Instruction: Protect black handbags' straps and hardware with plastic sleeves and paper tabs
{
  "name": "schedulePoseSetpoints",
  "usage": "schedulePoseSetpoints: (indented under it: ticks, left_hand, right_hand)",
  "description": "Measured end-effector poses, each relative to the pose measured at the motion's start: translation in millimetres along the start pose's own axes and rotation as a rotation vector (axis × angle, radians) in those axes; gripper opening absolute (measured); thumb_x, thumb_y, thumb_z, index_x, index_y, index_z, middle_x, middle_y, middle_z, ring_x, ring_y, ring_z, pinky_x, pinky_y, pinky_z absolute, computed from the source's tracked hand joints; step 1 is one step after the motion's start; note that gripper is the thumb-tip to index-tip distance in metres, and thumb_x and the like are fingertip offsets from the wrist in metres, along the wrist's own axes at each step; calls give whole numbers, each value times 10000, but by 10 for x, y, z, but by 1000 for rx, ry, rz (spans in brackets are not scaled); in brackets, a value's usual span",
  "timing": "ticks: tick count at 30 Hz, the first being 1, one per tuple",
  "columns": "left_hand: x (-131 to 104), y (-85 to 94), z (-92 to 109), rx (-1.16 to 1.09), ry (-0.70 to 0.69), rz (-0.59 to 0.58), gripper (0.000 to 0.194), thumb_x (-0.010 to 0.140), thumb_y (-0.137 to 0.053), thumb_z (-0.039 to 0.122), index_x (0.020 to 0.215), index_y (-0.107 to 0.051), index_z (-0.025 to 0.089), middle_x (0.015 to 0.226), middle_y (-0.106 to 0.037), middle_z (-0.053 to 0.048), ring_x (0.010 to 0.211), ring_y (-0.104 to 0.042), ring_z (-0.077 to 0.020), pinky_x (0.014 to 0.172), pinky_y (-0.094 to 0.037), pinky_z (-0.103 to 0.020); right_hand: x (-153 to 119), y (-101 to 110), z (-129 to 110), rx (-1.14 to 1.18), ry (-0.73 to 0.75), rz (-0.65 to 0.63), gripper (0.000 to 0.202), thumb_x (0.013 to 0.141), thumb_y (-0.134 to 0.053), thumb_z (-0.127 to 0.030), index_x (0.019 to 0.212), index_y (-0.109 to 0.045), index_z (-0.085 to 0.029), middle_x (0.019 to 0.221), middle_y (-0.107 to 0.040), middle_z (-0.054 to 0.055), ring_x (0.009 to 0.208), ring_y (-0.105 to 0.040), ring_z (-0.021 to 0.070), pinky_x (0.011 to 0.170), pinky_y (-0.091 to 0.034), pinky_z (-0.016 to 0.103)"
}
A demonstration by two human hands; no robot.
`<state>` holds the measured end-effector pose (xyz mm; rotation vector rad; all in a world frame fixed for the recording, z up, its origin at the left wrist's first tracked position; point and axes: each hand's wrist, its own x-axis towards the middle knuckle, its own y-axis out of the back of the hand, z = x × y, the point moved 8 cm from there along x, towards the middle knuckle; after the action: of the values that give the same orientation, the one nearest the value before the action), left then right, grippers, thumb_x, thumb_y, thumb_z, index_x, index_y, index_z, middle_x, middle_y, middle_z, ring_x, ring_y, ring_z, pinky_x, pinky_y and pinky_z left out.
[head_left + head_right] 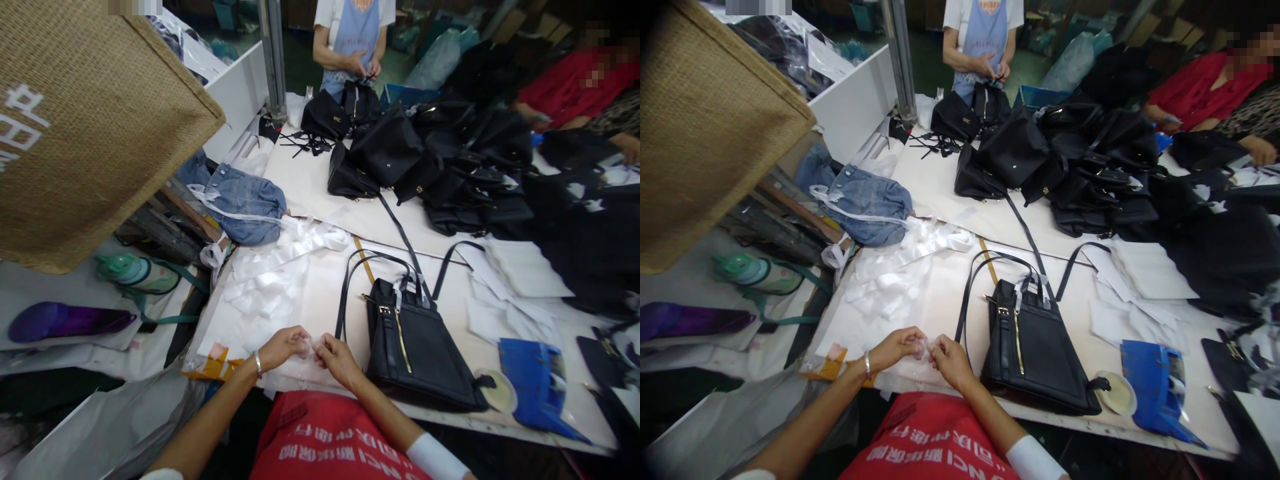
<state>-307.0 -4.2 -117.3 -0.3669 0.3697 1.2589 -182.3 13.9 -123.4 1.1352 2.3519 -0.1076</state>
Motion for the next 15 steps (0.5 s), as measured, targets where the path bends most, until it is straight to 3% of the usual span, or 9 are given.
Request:
schedulePoseSetpoints:
  ticks: [7,12,15]
  left_hand:
    - [79,-34,-117,-155,37,27,203,666,-689,278,754,-573,138,609,-612,8,515,-562,-116,529,-442,-244]
    - [58,61,-251,-200,55,104,223,684,-674,322,699,-559,131,570,-609,-6,503,-562,-126,520,-456,-264]
    - [28,143,-346,-230,56,156,237,696,-665,343,693,-568,126,588,-624,-18,517,-571,-125,553,-464,-274]
  right_hand:
    - [49,-22,-143,-416,61,12,375,927,-357,-427,676,-509,-194,575,-596,-24,538,-544,97,569,-372,196]
    - [96,3,73,-478,-72,-2,384,946,-297,-438,756,-526,-195,608,-638,-2,484,-563,106,523,-379,202]
    - [74,206,238,-593,-171,114,239,919,-391,-361,935,-517,-158,797,-681,103,692,-644,182,625,-417,252]
